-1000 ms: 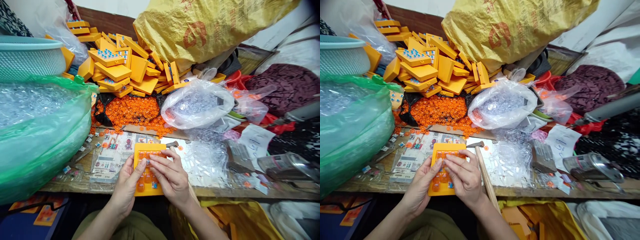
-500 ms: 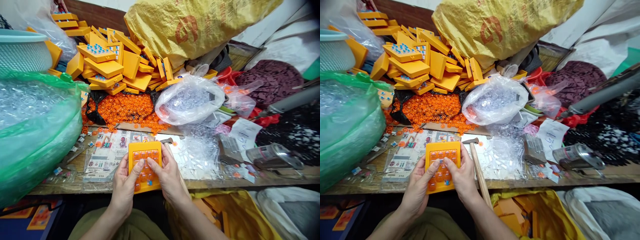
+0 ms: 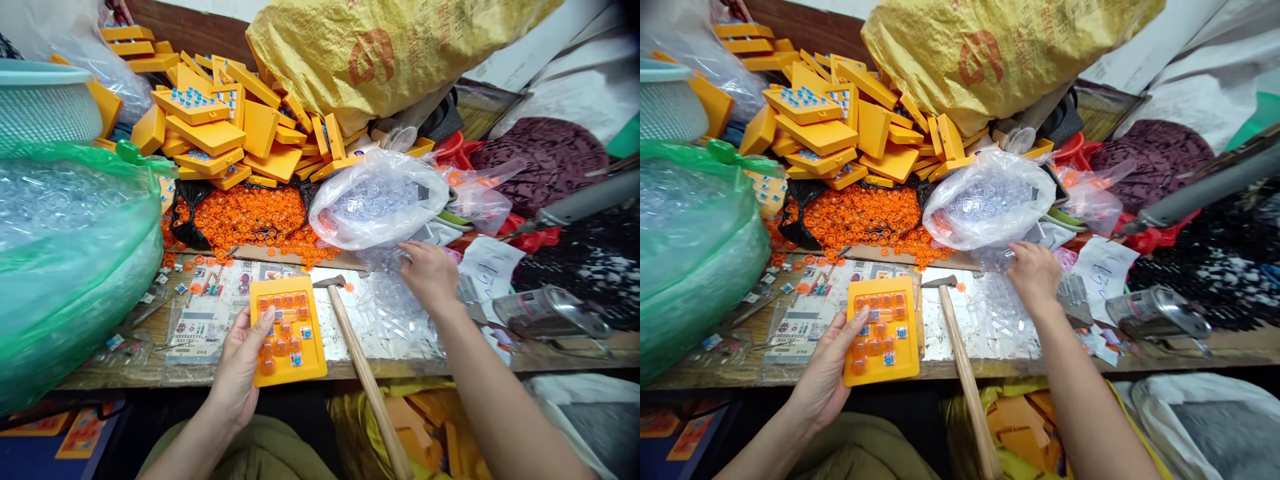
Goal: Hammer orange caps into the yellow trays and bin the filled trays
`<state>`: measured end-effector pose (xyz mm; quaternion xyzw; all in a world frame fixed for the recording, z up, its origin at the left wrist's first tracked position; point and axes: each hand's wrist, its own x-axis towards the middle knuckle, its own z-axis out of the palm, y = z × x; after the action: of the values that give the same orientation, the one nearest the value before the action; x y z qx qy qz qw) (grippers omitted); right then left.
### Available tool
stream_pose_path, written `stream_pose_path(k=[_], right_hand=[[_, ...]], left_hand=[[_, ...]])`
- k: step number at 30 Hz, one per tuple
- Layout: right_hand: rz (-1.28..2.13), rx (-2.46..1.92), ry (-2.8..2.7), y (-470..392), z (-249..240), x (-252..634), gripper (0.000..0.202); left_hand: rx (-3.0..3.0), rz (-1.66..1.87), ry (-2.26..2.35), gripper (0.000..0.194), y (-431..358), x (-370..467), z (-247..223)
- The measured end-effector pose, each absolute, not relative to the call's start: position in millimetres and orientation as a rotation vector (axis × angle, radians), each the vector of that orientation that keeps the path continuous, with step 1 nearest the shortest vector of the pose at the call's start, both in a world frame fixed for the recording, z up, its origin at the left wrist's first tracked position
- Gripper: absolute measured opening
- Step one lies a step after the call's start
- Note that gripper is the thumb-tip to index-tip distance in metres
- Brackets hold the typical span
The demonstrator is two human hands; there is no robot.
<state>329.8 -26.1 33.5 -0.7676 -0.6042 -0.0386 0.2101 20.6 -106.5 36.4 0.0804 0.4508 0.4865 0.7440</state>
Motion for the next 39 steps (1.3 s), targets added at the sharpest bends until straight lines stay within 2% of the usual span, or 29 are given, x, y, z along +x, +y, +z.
stream_pose_path(k=[2,5,8,14,17,19,22,25,31,33,35,37,39], right_hand=[[-0.101,-2.234,-1.757,-12,31,347,0.014],[-0.087,-2.333,-1.844,-1,27,356,0.019],[-0.117,-2.336,-1.874,-2,30,355,0.011],[-0.166,-2.181,-1.739,-32,46,324,0.031],[0.039,-2.022,-1.663,-70,51,274,0.030],[0.664,-1.692,-1.540,-99,51,232,0.028],[1.099,-1.494,-1.399,-131,49,182,0.017],[1.063,-1.470,-1.402,-141,43,161,0.009],[0.652,-1.462,-1.422,-142,29,158,0.003],[0.785,-1.463,-1.265,-143,25,155,0.016],[1.093,-1.368,-1.081,-144,23,150,0.032],[1.287,-1.267,-0.951,-145,21,146,0.037],[1.301,-1.248,-0.927,-143,20,146,0.040]], left_hand=[[0.146,1.035,0.986,0.041,-108,22,37],[0.102,0.995,0.953,0.043,-110,23,38],[0.077,0.954,0.871,0.049,-112,19,38],[0.206,0.887,0.654,0.088,-114,7,34],[0.297,0.885,0.624,0.102,-113,4,32],[0.339,0.901,0.628,0.103,-113,3,32],[0.392,0.932,0.655,0.100,-113,2,33],[0.432,0.991,0.699,0.100,-116,4,33],[0.486,1.145,0.844,0.102,-123,10,31],[0.504,1.154,0.894,0.106,-125,12,31],[0.533,1.183,0.959,0.109,-127,13,31],[0.558,1.221,1.018,0.108,-128,14,31],[0.560,1.241,1.039,0.102,-128,15,32]])
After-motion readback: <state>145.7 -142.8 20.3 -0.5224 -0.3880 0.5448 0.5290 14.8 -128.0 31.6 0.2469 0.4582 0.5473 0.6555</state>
